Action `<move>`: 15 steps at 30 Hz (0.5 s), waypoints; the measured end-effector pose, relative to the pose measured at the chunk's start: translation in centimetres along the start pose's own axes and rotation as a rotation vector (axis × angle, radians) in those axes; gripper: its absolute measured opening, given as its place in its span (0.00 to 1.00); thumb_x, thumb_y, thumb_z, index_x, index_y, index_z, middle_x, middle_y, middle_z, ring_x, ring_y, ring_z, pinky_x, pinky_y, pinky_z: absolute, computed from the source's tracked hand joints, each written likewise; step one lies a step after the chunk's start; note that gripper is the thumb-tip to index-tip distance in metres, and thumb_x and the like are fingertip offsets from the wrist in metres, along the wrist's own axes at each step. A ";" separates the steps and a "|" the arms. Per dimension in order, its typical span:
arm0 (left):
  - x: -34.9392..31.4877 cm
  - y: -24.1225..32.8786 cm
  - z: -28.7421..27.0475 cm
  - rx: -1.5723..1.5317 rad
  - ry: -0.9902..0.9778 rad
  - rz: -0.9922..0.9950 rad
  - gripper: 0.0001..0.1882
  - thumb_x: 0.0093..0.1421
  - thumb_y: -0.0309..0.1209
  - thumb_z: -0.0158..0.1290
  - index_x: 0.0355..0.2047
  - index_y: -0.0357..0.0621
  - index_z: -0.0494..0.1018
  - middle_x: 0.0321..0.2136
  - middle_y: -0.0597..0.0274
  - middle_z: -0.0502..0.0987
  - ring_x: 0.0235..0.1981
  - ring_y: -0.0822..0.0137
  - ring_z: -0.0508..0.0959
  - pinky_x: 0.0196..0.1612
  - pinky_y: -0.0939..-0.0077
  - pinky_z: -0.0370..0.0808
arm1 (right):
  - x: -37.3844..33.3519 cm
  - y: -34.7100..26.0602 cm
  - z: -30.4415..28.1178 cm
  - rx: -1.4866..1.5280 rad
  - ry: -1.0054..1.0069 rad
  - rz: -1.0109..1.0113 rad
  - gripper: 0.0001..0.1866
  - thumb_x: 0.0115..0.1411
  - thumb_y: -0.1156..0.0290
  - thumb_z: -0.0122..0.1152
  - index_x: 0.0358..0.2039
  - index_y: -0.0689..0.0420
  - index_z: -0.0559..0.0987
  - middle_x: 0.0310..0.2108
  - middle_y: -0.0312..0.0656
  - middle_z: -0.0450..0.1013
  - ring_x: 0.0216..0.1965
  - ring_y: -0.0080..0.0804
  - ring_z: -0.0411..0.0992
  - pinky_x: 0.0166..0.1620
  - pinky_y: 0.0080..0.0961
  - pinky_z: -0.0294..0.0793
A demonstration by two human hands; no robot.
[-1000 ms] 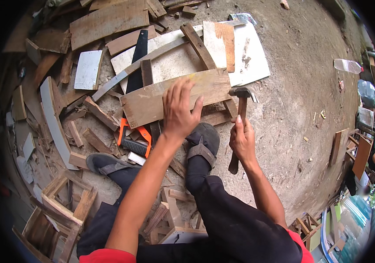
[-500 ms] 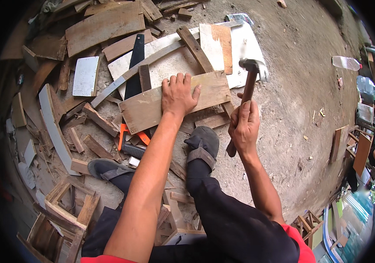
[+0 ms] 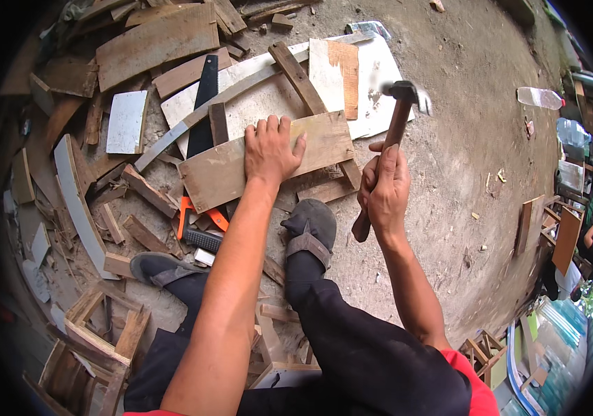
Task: The person assembles a wooden stool by fitting pieces together and securing them with a hammer. They also use a hand saw to cut a wooden plank and a hammer to break it into smaller pieces.
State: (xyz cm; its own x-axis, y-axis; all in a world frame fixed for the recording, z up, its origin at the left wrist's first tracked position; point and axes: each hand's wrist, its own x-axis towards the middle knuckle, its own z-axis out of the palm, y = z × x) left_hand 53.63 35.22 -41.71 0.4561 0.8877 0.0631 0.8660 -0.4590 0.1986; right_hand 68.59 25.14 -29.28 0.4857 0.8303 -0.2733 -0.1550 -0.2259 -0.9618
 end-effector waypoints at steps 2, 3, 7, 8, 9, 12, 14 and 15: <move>0.1 0.1 0.0 0.002 -0.012 0.002 0.26 0.63 0.53 0.45 0.47 0.43 0.71 0.38 0.57 0.72 0.42 0.60 0.72 0.50 0.60 0.63 | 0.2 -0.5 0.0 -0.039 -0.052 -0.095 0.19 0.74 0.55 0.41 0.43 0.60 0.70 0.17 0.27 0.60 0.15 0.11 0.55 0.18 0.13 0.54; 0.1 0.2 0.0 0.000 -0.008 0.003 0.26 0.63 0.53 0.45 0.46 0.43 0.71 0.38 0.57 0.72 0.42 0.60 0.72 0.51 0.60 0.64 | 0.5 -0.1 0.0 -0.120 -0.061 -0.130 0.19 0.73 0.55 0.42 0.42 0.60 0.70 0.18 0.28 0.62 0.16 0.12 0.56 0.19 0.15 0.56; 0.1 0.3 0.4 -0.042 0.099 0.020 0.23 0.62 0.50 0.48 0.43 0.42 0.72 0.36 0.55 0.72 0.41 0.57 0.72 0.49 0.59 0.64 | 1.3 3.7 -0.6 -0.444 -0.082 -0.066 0.22 0.72 0.54 0.45 0.40 0.63 0.74 0.21 0.35 0.69 0.23 0.19 0.65 0.26 0.23 0.63; 0.1 0.3 0.3 -0.038 0.080 0.015 0.23 0.62 0.50 0.48 0.43 0.42 0.72 0.36 0.55 0.72 0.41 0.57 0.72 0.49 0.59 0.64 | 1.5 4.4 -0.5 -0.521 -0.090 -0.008 0.23 0.72 0.53 0.44 0.40 0.64 0.74 0.22 0.36 0.70 0.24 0.20 0.66 0.26 0.23 0.64; 0.1 0.4 0.2 -0.034 0.061 0.012 0.23 0.61 0.50 0.48 0.43 0.42 0.72 0.36 0.55 0.72 0.41 0.57 0.72 0.49 0.59 0.64 | 1.7 4.9 -0.7 -0.583 -0.088 0.127 0.23 0.73 0.53 0.43 0.41 0.63 0.74 0.22 0.35 0.68 0.25 0.20 0.66 0.27 0.23 0.64; 0.0 0.2 0.0 -0.002 0.018 0.001 0.24 0.62 0.51 0.46 0.44 0.43 0.72 0.37 0.57 0.72 0.42 0.59 0.72 0.49 0.61 0.64 | 0.8 3.5 0.1 -0.370 -0.007 0.045 0.23 0.73 0.53 0.43 0.42 0.63 0.73 0.21 0.34 0.67 0.24 0.20 0.65 0.27 0.23 0.64; 0.0 0.0 0.0 0.008 0.013 -0.001 0.24 0.63 0.52 0.46 0.44 0.44 0.72 0.37 0.57 0.72 0.42 0.61 0.72 0.48 0.62 0.64 | 0.2 1.0 0.9 -0.302 -0.023 -0.011 0.21 0.73 0.56 0.43 0.44 0.63 0.73 0.21 0.32 0.65 0.22 0.20 0.63 0.26 0.23 0.64; 0.0 0.0 0.0 0.004 0.019 0.000 0.24 0.62 0.52 0.46 0.44 0.44 0.72 0.37 0.57 0.72 0.41 0.61 0.72 0.48 0.62 0.64 | 0.0 0.3 1.0 -0.274 -0.043 -0.045 0.20 0.73 0.57 0.44 0.45 0.63 0.73 0.21 0.32 0.65 0.22 0.20 0.63 0.26 0.22 0.63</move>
State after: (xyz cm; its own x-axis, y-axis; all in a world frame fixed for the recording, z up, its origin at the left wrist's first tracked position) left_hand 53.65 35.19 -41.73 0.4526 0.8880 0.0814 0.8666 -0.4595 0.1946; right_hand 67.68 25.64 -29.52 0.4490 0.8620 -0.2351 0.1066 -0.3129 -0.9438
